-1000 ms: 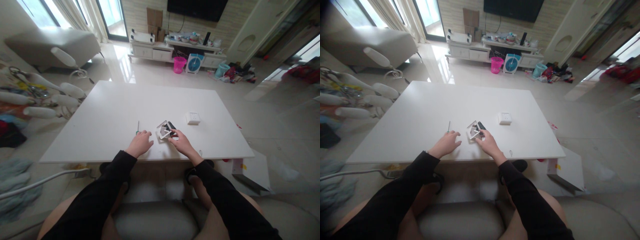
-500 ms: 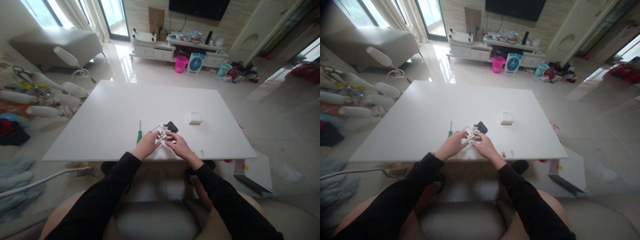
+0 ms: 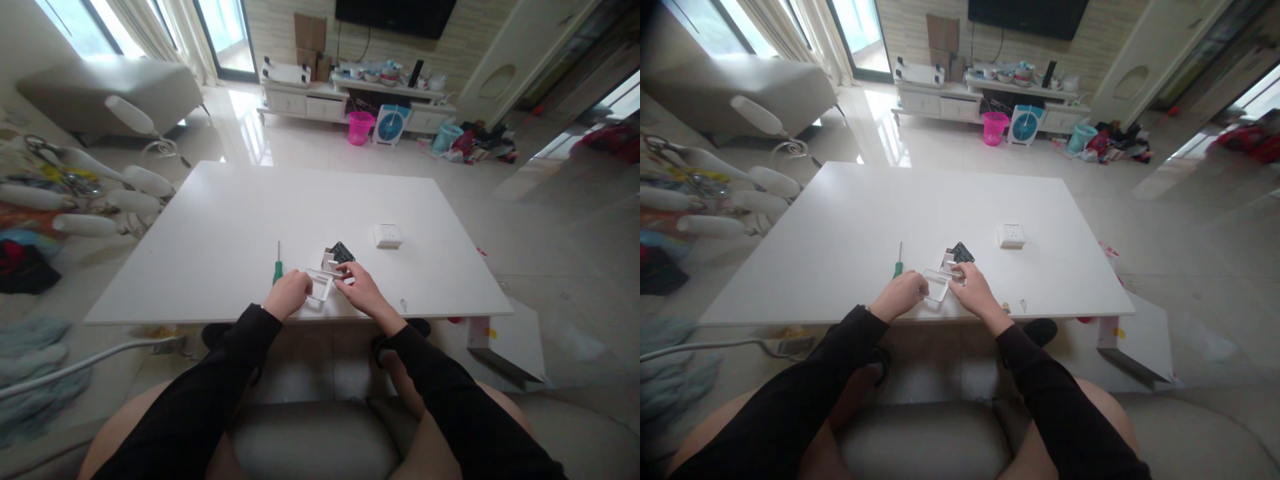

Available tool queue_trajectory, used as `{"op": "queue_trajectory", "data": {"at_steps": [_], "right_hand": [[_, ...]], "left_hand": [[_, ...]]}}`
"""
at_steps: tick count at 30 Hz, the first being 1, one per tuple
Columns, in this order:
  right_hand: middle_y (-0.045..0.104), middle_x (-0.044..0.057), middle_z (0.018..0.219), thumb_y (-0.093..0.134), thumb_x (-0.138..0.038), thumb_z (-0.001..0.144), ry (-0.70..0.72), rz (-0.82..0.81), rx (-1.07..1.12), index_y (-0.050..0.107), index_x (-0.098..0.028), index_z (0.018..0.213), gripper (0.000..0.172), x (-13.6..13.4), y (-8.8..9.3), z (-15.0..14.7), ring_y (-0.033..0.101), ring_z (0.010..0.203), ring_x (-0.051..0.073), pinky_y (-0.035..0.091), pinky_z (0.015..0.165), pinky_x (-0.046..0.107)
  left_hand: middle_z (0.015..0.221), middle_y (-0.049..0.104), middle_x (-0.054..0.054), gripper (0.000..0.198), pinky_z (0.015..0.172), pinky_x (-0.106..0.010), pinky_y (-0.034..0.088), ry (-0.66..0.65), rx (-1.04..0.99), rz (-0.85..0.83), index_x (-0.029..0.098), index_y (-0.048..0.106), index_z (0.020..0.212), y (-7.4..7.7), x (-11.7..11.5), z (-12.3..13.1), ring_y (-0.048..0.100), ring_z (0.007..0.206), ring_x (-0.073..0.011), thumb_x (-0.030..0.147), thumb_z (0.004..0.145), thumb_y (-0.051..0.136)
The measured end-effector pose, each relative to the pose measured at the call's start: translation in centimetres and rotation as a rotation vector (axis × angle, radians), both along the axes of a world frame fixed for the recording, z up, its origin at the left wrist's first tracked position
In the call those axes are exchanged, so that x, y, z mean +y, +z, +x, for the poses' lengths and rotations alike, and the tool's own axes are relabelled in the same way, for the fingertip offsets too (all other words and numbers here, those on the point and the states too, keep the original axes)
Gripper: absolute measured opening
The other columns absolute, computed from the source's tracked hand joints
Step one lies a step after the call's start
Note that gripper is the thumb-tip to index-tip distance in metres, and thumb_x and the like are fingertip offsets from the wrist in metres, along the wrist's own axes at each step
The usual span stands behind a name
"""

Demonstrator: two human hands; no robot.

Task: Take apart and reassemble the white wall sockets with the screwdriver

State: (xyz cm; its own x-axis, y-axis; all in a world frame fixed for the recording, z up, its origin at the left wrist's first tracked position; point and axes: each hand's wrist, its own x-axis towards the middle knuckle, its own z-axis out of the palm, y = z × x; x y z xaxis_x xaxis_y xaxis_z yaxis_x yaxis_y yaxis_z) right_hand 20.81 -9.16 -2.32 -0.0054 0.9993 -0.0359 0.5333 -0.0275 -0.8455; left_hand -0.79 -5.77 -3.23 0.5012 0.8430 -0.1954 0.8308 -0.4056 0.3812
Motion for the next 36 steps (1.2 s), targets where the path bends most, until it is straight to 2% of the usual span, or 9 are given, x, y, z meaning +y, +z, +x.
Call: {"op": "queue_trajectory", "data": {"at_steps": [6,11,16,21,26,31,36], "right_hand": [[0.066,0.006,0.108,0.065,-0.016,0.081,0.029,0.035,-0.041,0.067,-0.020,0.100,0.020,0.0,-0.3,0.1,0.066,0.094,0.019,0.056,0.089,0.036],[0.061,0.007,0.111,0.066,-0.018,0.081,0.009,0.045,-0.130,0.068,-0.020,0.100,0.020,0.2,-0.5,0.5,0.062,0.104,0.022,0.055,0.095,0.039],[0.058,0.007,0.113,0.067,-0.019,0.081,0.002,0.037,-0.155,0.068,-0.020,0.102,0.021,0.4,-0.5,1.1,0.059,0.109,0.023,0.054,0.098,0.039],[0.058,0.008,0.113,0.066,-0.019,0.082,0.026,0.031,-0.176,0.068,-0.019,0.103,0.022,0.4,-0.4,1.2,0.059,0.110,0.023,0.053,0.098,0.040],[0.059,0.007,0.112,0.067,-0.018,0.081,0.046,0.049,-0.187,0.069,-0.020,0.102,0.021,0.3,-0.7,1.0,0.059,0.109,0.024,0.053,0.099,0.041],[0.059,0.008,0.113,0.069,-0.019,0.079,0.051,0.060,-0.231,0.071,-0.019,0.103,0.024,0.4,-0.9,1.3,0.059,0.110,0.024,0.052,0.103,0.042],[0.058,0.011,0.127,0.071,-0.019,0.079,0.059,0.095,-0.292,0.072,-0.019,0.108,0.029,0.3,-1.6,1.4,0.057,0.121,0.026,0.043,0.115,0.046]], "left_hand": [[0.095,0.073,-0.011,0.024,0.085,-0.033,0.053,-0.051,0.076,-0.045,0.018,0.075,0.085,0.8,-1.0,0.4,0.071,0.095,-0.0246,0.003,0.084,0.057],[0.092,0.073,-0.014,0.026,0.084,-0.034,0.054,-0.061,0.170,-0.048,0.017,0.077,0.085,0.4,-0.9,0.3,0.072,0.097,-0.0269,0.003,0.084,0.055],[0.094,0.074,-0.017,0.022,0.084,-0.035,0.055,0.010,0.240,-0.066,0.015,0.077,0.090,0.2,-0.6,-0.2,0.072,0.100,-0.0290,0.005,0.083,0.058],[0.098,0.074,-0.019,0.028,0.085,-0.037,0.056,0.098,0.268,-0.046,0.013,0.076,0.098,0.4,-0.4,-0.5,0.071,0.105,-0.0307,0.006,0.087,0.051],[0.100,0.073,-0.021,0.033,0.083,-0.039,0.056,0.160,0.288,-0.009,0.012,0.074,0.105,-0.2,0.0,-0.7,0.070,0.109,-0.0334,0.007,0.092,0.043],[0.108,0.074,-0.017,0.032,0.088,-0.040,0.055,0.064,0.236,0.041,0.015,0.071,0.102,-0.2,-0.4,0.0,0.066,0.113,-0.0323,0.006,0.092,0.043],[0.118,0.071,-0.014,0.018,0.097,-0.040,0.054,-0.071,0.179,-0.019,0.018,0.070,0.102,-0.1,-1.9,1.3,0.066,0.113,-0.0303,0.015,0.088,0.058]]}}
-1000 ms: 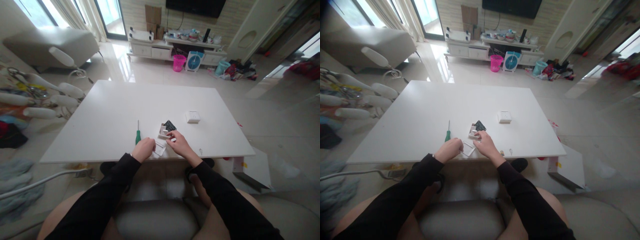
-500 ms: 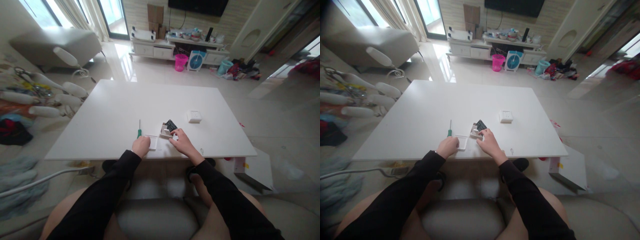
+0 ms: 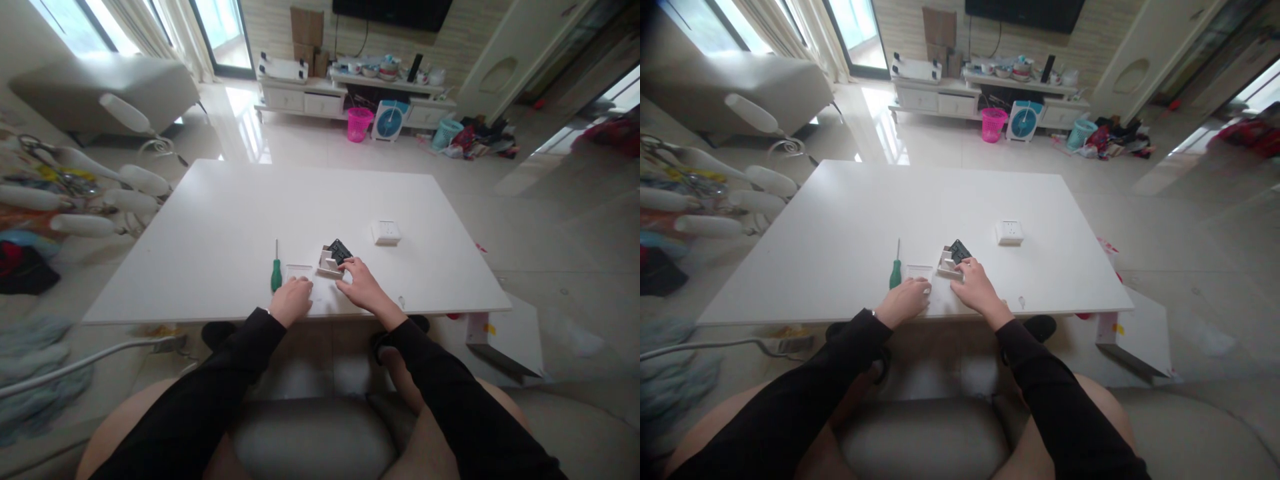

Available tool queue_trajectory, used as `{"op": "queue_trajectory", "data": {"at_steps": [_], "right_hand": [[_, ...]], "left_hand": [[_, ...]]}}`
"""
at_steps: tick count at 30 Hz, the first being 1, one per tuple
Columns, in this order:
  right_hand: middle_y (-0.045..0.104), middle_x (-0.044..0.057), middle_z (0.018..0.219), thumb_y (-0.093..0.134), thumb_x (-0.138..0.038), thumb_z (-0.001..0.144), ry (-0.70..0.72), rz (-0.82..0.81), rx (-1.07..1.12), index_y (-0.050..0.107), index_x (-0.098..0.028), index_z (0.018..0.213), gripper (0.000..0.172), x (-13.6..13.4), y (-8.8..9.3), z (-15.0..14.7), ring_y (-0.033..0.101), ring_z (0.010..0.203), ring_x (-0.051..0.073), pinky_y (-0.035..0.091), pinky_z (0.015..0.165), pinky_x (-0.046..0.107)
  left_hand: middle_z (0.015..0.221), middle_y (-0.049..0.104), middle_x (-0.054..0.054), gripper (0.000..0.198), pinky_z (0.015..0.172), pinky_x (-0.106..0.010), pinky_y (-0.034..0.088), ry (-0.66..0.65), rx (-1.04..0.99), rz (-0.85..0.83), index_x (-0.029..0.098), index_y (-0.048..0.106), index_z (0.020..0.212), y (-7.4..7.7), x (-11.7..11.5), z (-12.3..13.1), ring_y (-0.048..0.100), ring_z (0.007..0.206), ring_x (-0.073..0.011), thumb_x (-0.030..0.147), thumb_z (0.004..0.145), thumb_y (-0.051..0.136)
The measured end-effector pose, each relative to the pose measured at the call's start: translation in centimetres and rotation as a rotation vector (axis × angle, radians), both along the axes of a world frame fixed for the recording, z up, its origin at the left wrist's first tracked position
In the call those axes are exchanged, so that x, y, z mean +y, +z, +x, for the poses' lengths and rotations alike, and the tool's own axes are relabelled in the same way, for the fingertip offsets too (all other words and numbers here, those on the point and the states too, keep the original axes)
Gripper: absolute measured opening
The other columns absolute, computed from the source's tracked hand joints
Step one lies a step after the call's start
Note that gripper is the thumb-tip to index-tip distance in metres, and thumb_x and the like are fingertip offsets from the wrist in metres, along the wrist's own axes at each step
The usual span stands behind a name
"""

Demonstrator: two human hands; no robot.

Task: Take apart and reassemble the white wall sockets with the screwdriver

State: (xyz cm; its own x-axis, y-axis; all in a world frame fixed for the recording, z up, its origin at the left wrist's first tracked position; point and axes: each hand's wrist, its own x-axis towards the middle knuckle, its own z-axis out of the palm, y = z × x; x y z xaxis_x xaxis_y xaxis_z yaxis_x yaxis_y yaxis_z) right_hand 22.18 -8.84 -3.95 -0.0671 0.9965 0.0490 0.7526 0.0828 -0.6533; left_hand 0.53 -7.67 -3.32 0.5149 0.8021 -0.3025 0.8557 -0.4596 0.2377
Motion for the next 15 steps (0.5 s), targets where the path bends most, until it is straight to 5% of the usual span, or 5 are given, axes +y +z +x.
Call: {"op": "queue_trajectory", "data": {"at_steps": [5,11,15], "right_hand": [[0.049,0.015,0.146,0.072,-0.024,0.081,0.013,-0.022,-0.109,0.069,-0.018,0.116,0.036,-0.1,0.0,0.2,0.048,0.135,0.032,0.038,0.119,0.049],[0.061,0.015,0.119,0.066,-0.028,0.086,-0.049,-0.148,-0.258,0.065,-0.018,0.115,0.030,0.1,0.4,1.1,0.057,0.115,0.031,0.046,0.106,0.044],[0.066,0.015,0.121,0.064,-0.026,0.087,0.025,-0.241,-0.301,0.060,-0.017,0.129,0.043,-0.1,-0.6,1.4,0.061,0.115,0.030,0.047,0.103,0.041]], "left_hand": [[0.134,0.065,-0.016,0.032,0.105,-0.040,0.053,-0.032,-0.005,-0.050,0.016,0.065,0.118,-0.8,-0.5,0.0,0.063,0.125,-0.0318,0.021,0.086,0.065],[0.135,0.063,-0.020,0.031,0.107,-0.043,0.052,0.011,0.032,-0.069,0.012,0.064,0.118,-0.4,-0.1,-0.1,0.058,0.133,-0.0345,0.024,0.089,0.063],[0.135,0.063,-0.019,0.029,0.105,-0.044,0.053,0.022,0.035,-0.088,0.013,0.064,0.116,0.3,-0.2,0.1,0.060,0.131,-0.0346,0.026,0.090,0.064]]}}
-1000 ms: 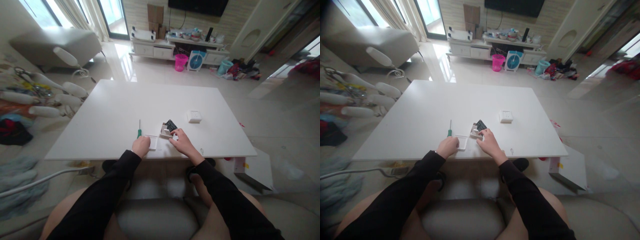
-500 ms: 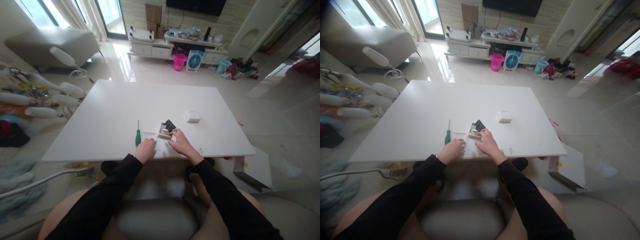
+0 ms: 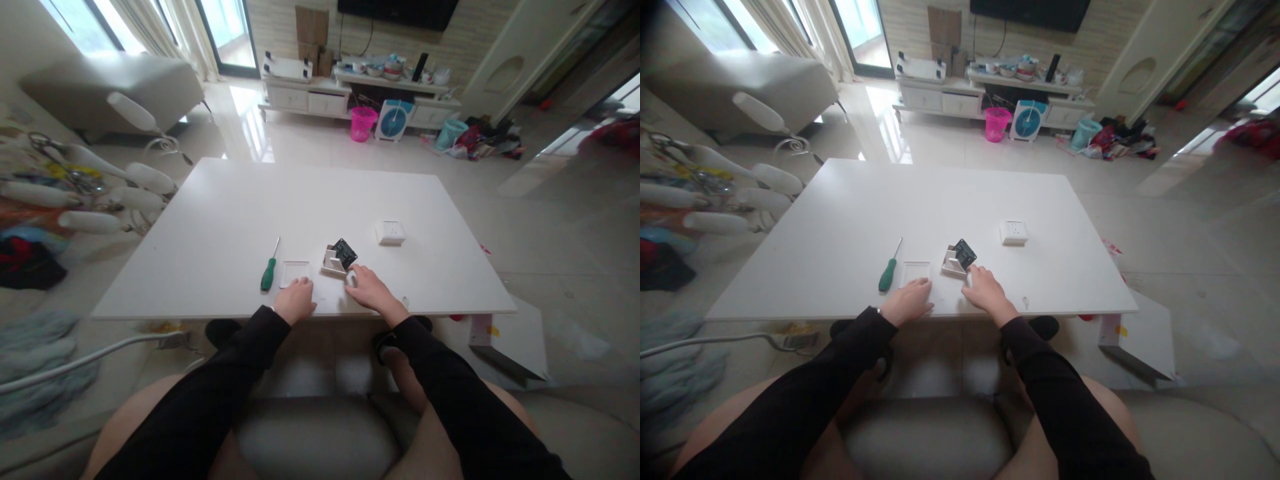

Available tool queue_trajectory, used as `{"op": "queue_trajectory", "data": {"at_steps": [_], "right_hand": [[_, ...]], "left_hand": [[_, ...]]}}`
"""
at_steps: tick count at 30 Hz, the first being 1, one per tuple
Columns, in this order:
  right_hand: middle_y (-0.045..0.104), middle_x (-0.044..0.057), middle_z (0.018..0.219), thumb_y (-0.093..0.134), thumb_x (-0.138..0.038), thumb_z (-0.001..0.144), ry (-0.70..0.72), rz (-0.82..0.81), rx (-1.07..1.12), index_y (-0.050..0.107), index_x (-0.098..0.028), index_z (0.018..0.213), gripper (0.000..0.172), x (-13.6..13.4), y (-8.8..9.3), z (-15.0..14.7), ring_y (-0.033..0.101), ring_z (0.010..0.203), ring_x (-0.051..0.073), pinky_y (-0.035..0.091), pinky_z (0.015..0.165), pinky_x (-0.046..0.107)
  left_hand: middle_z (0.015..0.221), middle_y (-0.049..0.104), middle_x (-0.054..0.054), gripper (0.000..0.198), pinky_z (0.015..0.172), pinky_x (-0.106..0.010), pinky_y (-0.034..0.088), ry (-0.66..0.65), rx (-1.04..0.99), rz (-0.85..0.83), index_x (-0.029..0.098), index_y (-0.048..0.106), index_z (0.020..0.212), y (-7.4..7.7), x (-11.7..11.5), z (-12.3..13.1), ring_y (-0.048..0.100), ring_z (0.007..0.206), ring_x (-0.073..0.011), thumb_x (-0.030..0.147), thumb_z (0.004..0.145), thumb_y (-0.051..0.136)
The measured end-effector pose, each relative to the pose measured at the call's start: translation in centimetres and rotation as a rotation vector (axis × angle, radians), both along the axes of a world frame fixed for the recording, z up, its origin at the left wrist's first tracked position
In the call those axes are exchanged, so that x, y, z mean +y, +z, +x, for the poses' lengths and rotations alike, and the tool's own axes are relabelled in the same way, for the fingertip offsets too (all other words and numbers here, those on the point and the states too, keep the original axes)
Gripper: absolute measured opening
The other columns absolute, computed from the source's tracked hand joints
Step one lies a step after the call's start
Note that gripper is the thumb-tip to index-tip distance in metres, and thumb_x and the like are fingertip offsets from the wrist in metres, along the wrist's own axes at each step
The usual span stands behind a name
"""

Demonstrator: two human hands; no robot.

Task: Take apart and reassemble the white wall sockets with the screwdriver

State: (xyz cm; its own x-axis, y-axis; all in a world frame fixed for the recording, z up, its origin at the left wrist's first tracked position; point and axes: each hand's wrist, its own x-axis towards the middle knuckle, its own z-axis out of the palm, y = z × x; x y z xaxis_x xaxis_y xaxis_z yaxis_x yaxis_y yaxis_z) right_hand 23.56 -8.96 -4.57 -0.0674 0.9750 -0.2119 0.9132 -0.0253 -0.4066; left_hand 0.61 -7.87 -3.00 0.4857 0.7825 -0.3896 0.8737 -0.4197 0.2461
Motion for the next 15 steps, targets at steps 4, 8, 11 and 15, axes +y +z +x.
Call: {"op": "queue_trajectory", "data": {"at_steps": [4,8,11,15], "right_hand": [[0.066,0.016,0.130,0.063,-0.024,0.087,0.060,-0.015,-0.021,0.058,-0.018,0.137,0.050,-0.3,-0.8,-0.1,0.061,0.122,0.030,0.047,0.105,0.040],[0.067,0.017,0.129,0.063,-0.024,0.088,0.089,-0.028,-0.040,0.061,-0.017,0.130,0.043,-0.2,-0.6,-0.2,0.063,0.119,0.030,0.048,0.101,0.039],[0.068,0.017,0.123,0.063,-0.024,0.087,0.109,-0.058,-0.054,0.064,-0.016,0.122,0.036,-0.3,0.0,-0.4,0.065,0.112,0.030,0.050,0.096,0.038],[0.069,0.018,0.121,0.061,-0.022,0.087,0.157,-0.089,-0.051,0.066,-0.015,0.120,0.034,-0.7,0.7,-0.5,0.067,0.109,0.031,0.050,0.094,0.039]], "left_hand": [[0.138,0.061,-0.020,0.030,0.102,-0.047,0.055,0.002,0.009,-0.022,0.014,0.064,0.117,0.3,-0.2,0.0,0.061,0.129,-0.0367,0.027,0.091,0.062],[0.136,0.062,-0.020,0.029,0.101,-0.046,0.055,0.006,-0.001,-0.018,0.015,0.065,0.116,0.2,-0.1,-0.1,0.062,0.127,-0.0363,0.027,0.090,0.063],[0.132,0.064,-0.019,0.030,0.103,-0.043,0.053,0.026,-0.023,0.001,0.014,0.064,0.118,0.2,0.1,0.0,0.063,0.125,-0.0342,0.029,0.091,0.062],[0.132,0.064,-0.022,0.038,0.109,-0.043,0.049,0.086,-0.118,0.019,0.010,0.057,0.129,0.6,0.3,0.5,0.061,0.130,-0.0338,0.029,0.096,0.058]]}}
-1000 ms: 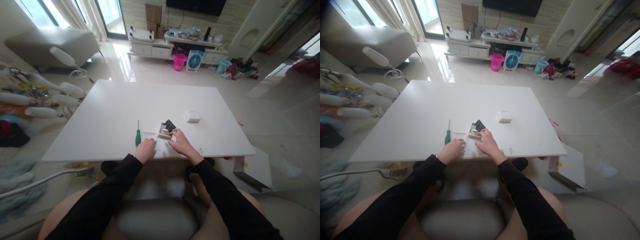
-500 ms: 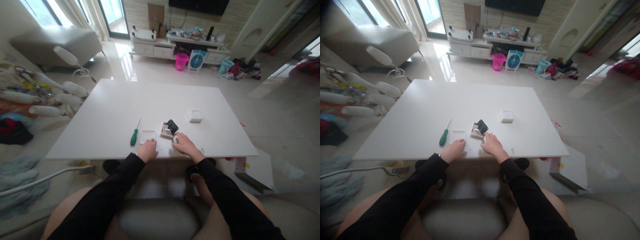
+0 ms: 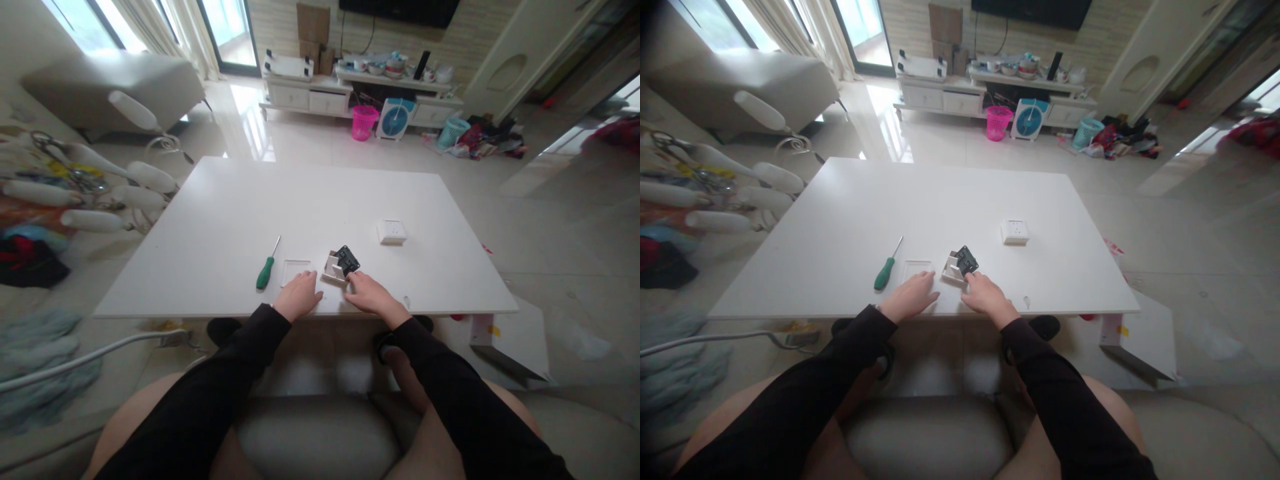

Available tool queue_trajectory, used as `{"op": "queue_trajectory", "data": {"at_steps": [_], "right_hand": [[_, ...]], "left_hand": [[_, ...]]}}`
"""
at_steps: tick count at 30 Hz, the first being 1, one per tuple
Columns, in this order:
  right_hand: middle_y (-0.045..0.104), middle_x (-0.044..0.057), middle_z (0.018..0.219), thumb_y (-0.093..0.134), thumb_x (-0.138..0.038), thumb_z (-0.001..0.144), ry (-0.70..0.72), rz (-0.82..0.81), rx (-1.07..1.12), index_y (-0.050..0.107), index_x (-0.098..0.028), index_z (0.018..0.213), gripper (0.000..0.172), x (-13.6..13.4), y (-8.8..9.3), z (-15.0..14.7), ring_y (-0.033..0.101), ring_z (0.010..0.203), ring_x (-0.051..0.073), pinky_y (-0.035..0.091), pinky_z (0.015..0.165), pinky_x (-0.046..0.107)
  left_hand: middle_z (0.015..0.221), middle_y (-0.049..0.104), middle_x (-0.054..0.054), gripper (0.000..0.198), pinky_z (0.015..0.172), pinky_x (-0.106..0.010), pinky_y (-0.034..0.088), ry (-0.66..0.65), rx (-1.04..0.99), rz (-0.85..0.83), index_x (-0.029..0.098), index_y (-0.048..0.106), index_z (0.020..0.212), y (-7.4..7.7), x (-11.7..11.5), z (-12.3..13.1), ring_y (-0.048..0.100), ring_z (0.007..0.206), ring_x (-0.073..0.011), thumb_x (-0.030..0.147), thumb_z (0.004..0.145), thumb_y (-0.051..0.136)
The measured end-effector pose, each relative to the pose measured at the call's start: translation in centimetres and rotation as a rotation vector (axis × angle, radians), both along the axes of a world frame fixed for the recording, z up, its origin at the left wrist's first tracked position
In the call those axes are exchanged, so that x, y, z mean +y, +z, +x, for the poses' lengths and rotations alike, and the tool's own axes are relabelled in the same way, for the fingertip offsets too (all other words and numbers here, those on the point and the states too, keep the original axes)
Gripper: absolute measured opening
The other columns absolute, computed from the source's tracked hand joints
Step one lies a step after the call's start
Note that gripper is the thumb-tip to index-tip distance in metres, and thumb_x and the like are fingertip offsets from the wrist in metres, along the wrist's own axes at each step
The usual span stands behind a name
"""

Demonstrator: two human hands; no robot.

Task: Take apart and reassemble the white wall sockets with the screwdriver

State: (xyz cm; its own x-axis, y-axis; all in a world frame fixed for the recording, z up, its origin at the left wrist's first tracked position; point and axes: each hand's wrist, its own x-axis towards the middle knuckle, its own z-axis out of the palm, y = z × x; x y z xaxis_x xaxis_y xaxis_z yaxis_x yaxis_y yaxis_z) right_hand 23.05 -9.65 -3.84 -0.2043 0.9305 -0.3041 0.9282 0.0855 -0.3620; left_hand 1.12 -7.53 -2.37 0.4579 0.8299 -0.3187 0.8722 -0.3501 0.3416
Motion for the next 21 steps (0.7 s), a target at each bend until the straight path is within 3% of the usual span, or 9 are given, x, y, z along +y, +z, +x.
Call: {"op": "queue_trajectory", "data": {"at_steps": [6,10,17,21], "right_hand": [[0.072,0.014,0.114,0.061,-0.014,0.083,0.126,-0.039,0.047,0.073,-0.018,0.109,0.029,-0.2,0.6,0.3,0.068,0.104,0.027,0.050,0.091,0.033],[0.072,0.010,0.110,0.063,-0.020,0.086,0.092,-0.012,0.033,0.074,-0.020,0.103,0.020,-0.1,1.4,0.1,0.067,0.100,0.023,0.048,0.087,0.030],[0.072,0.005,0.100,0.064,-0.020,0.086,0.066,0.044,0.074,0.072,-0.021,0.093,0.011,-0.2,2.7,-0.7,0.064,0.086,0.017,0.043,0.078,0.026],[0.072,0.005,0.099,0.065,-0.021,0.086,0.094,0.052,0.085,0.072,-0.020,0.094,0.011,-0.4,2.7,-1.0,0.063,0.085,0.017,0.042,0.077,0.026]], "left_hand": [[0.133,0.062,-0.017,0.035,0.106,-0.039,0.051,0.014,-0.144,0.012,0.014,0.056,0.127,0.7,-0.2,0.5,0.064,0.126,-0.0299,0.017,0.091,0.057],[0.145,0.055,-0.017,0.032,0.105,-0.041,0.053,-0.001,-0.177,0.004,0.016,0.057,0.119,0.6,-0.3,0.5,0.065,0.125,-0.0292,0.014,0.088,0.061],[0.159,0.046,-0.016,0.026,0.120,-0.046,0.043,-0.091,-0.200,0.029,0.017,0.060,0.110,-0.6,0.0,0.2,0.040,0.150,-0.0329,0.013,0.085,0.066],[0.152,0.052,-0.016,0.021,0.114,-0.045,0.048,-0.107,-0.199,0.059,0.016,0.061,0.110,-0.8,0.1,0.4,0.044,0.144,-0.0320,0.016,0.089,0.062]]}}
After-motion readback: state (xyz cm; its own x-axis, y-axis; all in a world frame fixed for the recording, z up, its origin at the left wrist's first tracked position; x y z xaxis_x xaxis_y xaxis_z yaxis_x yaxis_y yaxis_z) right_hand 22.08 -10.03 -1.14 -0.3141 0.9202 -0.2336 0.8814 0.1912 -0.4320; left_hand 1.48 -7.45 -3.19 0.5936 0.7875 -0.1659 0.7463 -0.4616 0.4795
